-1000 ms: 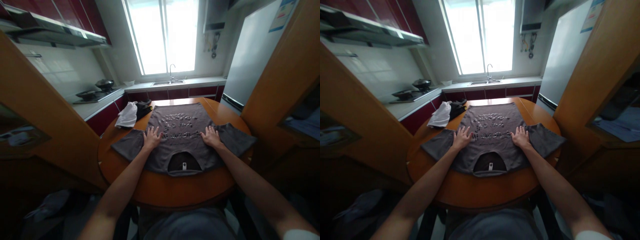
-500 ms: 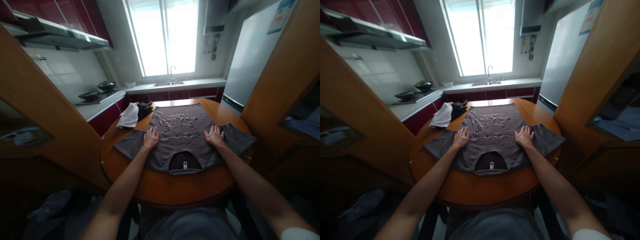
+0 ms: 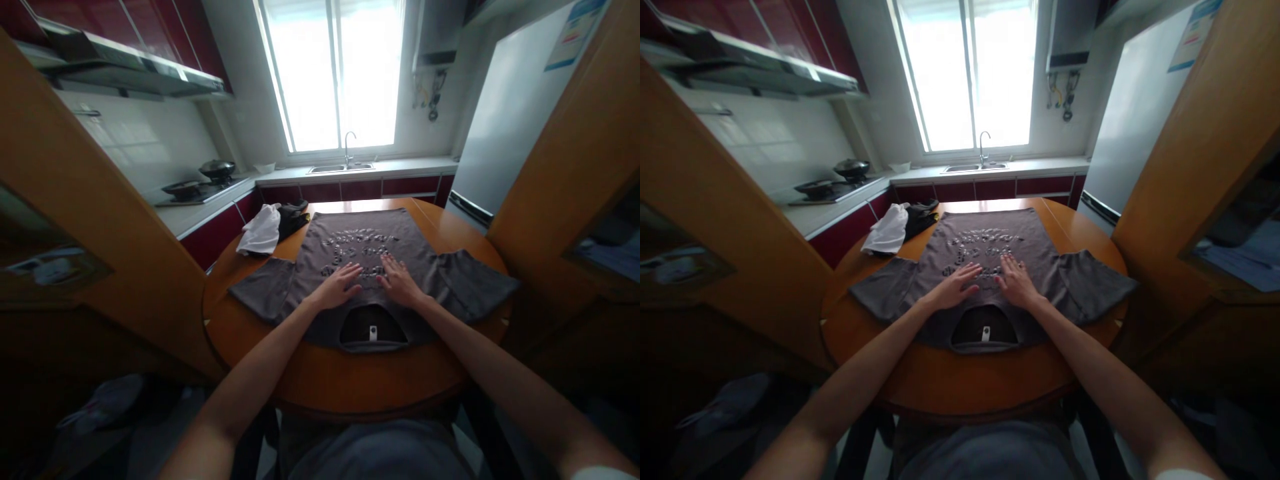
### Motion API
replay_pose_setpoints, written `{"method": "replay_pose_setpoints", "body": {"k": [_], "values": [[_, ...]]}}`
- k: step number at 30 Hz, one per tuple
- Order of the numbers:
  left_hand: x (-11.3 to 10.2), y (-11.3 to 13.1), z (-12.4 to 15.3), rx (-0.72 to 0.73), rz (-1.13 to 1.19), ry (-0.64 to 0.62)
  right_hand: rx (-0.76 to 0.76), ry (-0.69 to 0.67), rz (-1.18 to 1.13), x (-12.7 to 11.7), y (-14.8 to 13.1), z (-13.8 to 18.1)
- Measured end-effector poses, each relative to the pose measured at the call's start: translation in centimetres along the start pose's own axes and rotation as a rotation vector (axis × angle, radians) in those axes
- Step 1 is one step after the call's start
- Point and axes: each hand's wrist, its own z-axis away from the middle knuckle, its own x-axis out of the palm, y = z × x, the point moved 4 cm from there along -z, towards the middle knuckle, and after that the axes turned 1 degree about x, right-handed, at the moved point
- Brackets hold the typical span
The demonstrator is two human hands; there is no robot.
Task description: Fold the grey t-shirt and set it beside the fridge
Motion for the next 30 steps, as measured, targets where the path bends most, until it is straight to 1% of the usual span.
{"method": "replay_pose_setpoints", "body": {"k": [1,2,4,7,12,16,21,23,25,28,30], "values": [[0.6,0.8,0.0,0.062,0.007,-0.062,-0.062,-0.054,0.002,0.5,-0.7,0.2],[1.0,1.3,0.1,0.089,-0.001,-0.114,-0.105,-0.099,0.007,0.9,-1.1,0.3],[1.6,1.7,0.3,0.086,-0.031,-0.179,-0.133,-0.156,0.018,1.4,-1.3,0.7],[1.6,1.9,0.6,0.078,-0.054,-0.189,-0.13,-0.171,0.034,1.4,-1.1,1.0],[1.2,2.0,0.8,0.087,-0.037,-0.211,-0.193,-0.227,0.013,1.0,-1.0,1.5],[0.6,2.2,1.2,0.086,-0.008,-0.26,-0.234,-0.263,-0.017,0.6,-0.8,1.8],[-0.4,2.6,2.0,0.073,0.036,-0.351,-0.28,-0.291,-0.069,0.2,-0.7,2.0],[-0.7,2.7,2.1,0.072,0.056,-0.353,-0.293,-0.284,-0.086,0.0,-0.8,2.1],[-0.6,2.7,2.0,0.064,0.074,-0.326,-0.293,-0.268,-0.099,-0.2,-1.0,2.1],[-0.1,2.3,1.6,0.032,0.061,-0.253,-0.257,-0.222,-0.111,-0.3,-1.0,2.0],[0.4,2.0,1.4,-0.002,0.023,-0.235,-0.251,-0.201,-0.112,-0.3,-1.0,1.9]]}}
